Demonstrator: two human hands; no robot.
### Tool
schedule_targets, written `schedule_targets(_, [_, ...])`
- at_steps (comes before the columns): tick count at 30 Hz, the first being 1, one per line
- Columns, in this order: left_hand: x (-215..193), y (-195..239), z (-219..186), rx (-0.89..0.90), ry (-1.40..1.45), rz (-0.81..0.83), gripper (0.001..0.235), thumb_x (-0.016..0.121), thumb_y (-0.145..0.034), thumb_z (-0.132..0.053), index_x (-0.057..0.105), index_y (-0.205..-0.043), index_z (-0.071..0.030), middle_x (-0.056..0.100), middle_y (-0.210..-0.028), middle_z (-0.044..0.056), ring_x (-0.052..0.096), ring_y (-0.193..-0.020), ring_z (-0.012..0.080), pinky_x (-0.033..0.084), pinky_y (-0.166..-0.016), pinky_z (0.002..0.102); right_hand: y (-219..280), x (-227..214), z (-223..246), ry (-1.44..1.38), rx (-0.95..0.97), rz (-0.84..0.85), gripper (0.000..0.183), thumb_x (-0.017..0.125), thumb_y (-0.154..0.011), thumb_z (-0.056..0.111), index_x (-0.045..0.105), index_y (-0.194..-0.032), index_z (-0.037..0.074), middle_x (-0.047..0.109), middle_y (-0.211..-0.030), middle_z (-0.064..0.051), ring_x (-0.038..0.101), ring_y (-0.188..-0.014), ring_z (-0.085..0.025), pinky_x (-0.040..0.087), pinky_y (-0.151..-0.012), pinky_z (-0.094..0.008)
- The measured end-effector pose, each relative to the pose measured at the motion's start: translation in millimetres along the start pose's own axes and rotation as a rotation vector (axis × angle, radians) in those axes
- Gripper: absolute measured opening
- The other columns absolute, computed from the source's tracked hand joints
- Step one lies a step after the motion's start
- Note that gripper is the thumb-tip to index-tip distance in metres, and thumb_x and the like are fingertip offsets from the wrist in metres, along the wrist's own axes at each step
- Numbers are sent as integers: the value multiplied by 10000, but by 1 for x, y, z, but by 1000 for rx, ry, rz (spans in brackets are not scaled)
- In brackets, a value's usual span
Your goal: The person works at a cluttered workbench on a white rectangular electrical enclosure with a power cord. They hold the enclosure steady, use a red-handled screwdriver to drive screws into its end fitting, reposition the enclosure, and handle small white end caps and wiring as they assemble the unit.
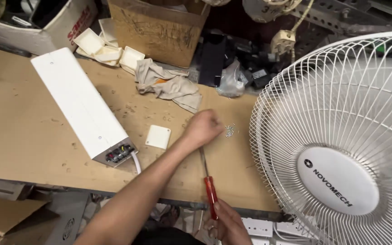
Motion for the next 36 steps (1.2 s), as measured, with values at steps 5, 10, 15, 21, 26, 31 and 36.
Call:
schedule_targets(5, [-27, 72, 19, -404, 1191, 3, 265, 713, -907, -74, 690, -1161, -5, 766, -1033, 96, 741, -918, 172, 639, -776, 304, 47, 17, 28, 245, -4, 39, 521, 570, -966, 193, 514, -1455, 19, 720, -1047, -77, 714, -849, -196, 561, -660, -319])
schedule_targets(10, [-25, 90, 27, -630, 1567, -44, 326, 694, -927, -88, 691, -1229, 35, 757, -1102, 129, 733, -1027, 212, 621, -934, 306, 48, -30, 14, 405, 13, 48, 634, 634, -898, 108, 465, -1508, 80, 733, -1122, -83, 709, -878, -149, 539, -691, -288])
schedule_targets(15, [-25, 92, 13, -687, 1743, -90, 345, 687, -934, -87, 664, -1252, 44, 729, -1141, 143, 718, -1070, 232, 607, -974, 344, 49, -43, 3, 388, -53, 150, 732, 590, -829, 4, 417, -1538, 65, 659, -1012, -64, 554, -664, -99, 434, -601, -235])
schedule_targets(21, [-25, 92, 11, -698, 1748, -88, 340, 673, -939, -87, 650, -1252, 45, 720, -1165, 152, 707, -1098, 241, 590, -1005, 361, 62, -5, 6, 205, -9, 3, 784, 593, -784, -45, 425, -1542, 60, 676, -986, -109, 545, -667, -95, 414, -628, -207])
schedule_targets(26, [-25, 95, 6, -690, 1841, -102, 346, 653, -946, -74, 628, -1271, 41, 710, -1186, 154, 690, -1142, 258, 576, -1031, 358, 61, -34, -3, 138, -35, 45, 803, 576, -728, -17, 429, -1517, 15, 662, -945, -129, 529, -603, -102, 408, -559, -203])
schedule_targets(31, [-25, 100, 6, -655, 1862, -66, 332, 642, -963, -75, 621, -1268, 55, 705, -1193, 166, 697, -1126, 260, 577, -1030, 361, 65, -14, 2, 59, -12, 38, 773, 566, -752, -40, 417, -1509, 10, 651, -984, -142, 572, -716, -117, 425, -612, -185])
schedule_targets(36, [-26, 104, 9, -644, 1831, -63, 314, 634, -969, -80, 634, -1256, 48, 706, -1180, 166, 705, -1109, 260, 583, -1019, 366, 70, -5, 5, 49, 35, -130, 801, 528, -689, -50, 449, -1485, -1, 677, -1041, -139, 660, -875, -145, 495, -756, -184])
Point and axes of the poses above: each hand's wrist, its own y-axis away from the middle knuckle, its own x-axis out of the palm, z = x × y, the point moved 3 cm from there along -y, towards the middle knuckle
